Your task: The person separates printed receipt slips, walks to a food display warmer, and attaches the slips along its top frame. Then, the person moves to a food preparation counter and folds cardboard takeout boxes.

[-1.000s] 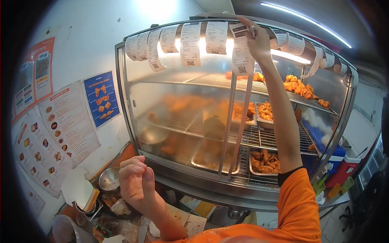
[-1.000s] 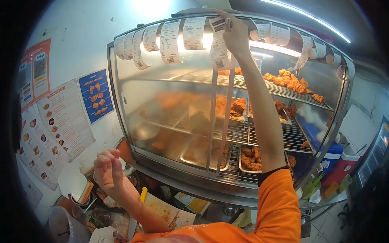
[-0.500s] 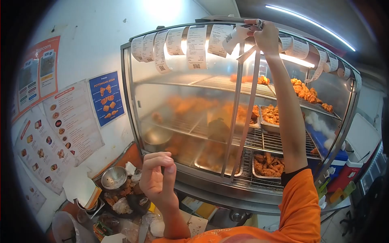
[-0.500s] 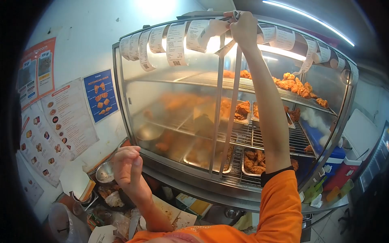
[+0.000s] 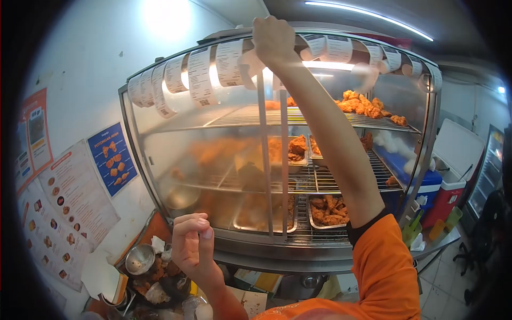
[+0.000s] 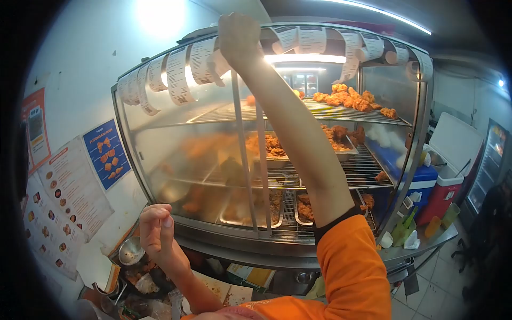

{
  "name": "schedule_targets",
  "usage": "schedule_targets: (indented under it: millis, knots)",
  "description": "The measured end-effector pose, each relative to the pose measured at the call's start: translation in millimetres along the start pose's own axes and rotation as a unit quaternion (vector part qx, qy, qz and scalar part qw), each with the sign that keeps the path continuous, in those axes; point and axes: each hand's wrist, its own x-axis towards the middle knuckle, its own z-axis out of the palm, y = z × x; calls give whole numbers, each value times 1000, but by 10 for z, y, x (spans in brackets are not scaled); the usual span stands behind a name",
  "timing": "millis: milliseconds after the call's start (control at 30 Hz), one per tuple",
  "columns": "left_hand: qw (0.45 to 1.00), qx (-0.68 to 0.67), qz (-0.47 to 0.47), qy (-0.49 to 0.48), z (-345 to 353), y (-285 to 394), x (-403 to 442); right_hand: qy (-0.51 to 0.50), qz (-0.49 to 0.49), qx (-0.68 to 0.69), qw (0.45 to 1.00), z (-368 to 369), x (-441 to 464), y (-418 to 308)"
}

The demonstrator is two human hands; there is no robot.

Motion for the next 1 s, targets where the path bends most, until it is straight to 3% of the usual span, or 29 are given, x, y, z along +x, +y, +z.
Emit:
schedule_targets:
  millis: [133, 200, 333, 433, 533, 633, 833, 900, 1000]
  knots:
    - [1000, 6, 7, 6, 59, 50, -48, -55, -16, -24, 998, -18, 45, 61]
    - [1000, 8, 12, 14, 73, 79, -78, -20, -76, -29, 996, 33, 56, 120]
    - [999, 17, 22, 27, 149, 128, -128, 87, -77, 29, 993, 97, 35, 248]
    - [999, 20, 31, 24, 215, 112, -153, 108, -36, 63, 991, 132, 26, 218]
    - [999, 29, 41, 14, 301, 68, -184, 50, 26, 127, 990, 254, 47, 138]
    - [999, 42, 30, -17, 448, 62, -191, 128, 35, 89, 987, 284, 42, 67]
    - [998, 44, -11, -54, 498, -57, -267, 57, -6, 7, 998, 179, 44, 10]
    - [997, 48, -12, -50, 480, -85, -273, -28, -91, -35, 995, 88, 38, -19]
    - [998, 44, -15, -43, 456, -91, -283, -31, -109, -78, 991, 21, -54, -27]
